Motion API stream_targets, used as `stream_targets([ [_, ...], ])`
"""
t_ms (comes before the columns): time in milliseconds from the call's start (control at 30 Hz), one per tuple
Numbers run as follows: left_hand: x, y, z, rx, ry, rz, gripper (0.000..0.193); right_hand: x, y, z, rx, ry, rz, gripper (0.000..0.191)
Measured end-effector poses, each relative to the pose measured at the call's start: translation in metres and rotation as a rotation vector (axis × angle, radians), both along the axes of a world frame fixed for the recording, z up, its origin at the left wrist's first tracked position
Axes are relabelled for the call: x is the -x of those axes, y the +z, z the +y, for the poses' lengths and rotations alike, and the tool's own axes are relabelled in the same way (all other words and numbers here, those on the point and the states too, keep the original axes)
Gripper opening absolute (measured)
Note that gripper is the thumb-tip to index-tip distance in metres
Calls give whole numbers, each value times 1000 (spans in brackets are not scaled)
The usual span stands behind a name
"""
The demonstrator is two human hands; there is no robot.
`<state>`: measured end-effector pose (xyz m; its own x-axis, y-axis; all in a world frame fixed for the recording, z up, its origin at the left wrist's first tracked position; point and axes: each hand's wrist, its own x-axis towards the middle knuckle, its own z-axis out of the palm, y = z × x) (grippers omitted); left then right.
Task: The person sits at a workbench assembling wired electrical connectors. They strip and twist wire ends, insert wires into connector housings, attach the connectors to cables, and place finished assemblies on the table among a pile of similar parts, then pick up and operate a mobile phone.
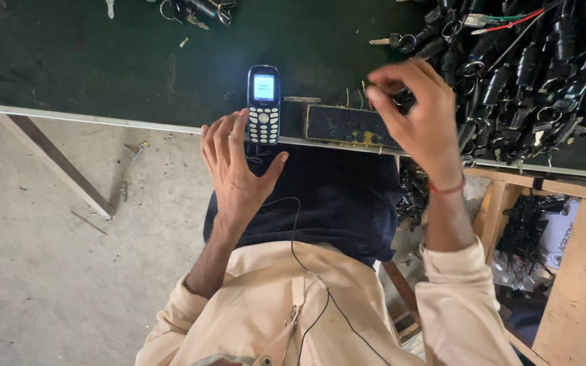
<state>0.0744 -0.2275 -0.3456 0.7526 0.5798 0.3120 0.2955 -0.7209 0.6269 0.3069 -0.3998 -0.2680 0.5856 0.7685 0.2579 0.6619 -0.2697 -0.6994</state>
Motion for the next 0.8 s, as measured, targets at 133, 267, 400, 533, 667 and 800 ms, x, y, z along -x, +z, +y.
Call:
stream_targets([
  [133,-1,-1,-1,-35,-19,5,80,14,4,-27,51,-68,40,11],
  [267,-1,-3,-2,-62,-21,35,72,23,1,-35,40,-94,79,11],
  [400,-2,-9,-3,-97,-15,51,74,29,-15,-19,16,2,-116,7],
  [533,-10,-18,-4,-94,16,32,85,29,-43,27,74,113,-301,13],
  [667,-16,-24,-3,-119,49,42,91,24,-73,77,118,154,-383,22],
  [800,-18,-25,1,-121,60,25,93,19,-89,97,179,149,-392,19],
])
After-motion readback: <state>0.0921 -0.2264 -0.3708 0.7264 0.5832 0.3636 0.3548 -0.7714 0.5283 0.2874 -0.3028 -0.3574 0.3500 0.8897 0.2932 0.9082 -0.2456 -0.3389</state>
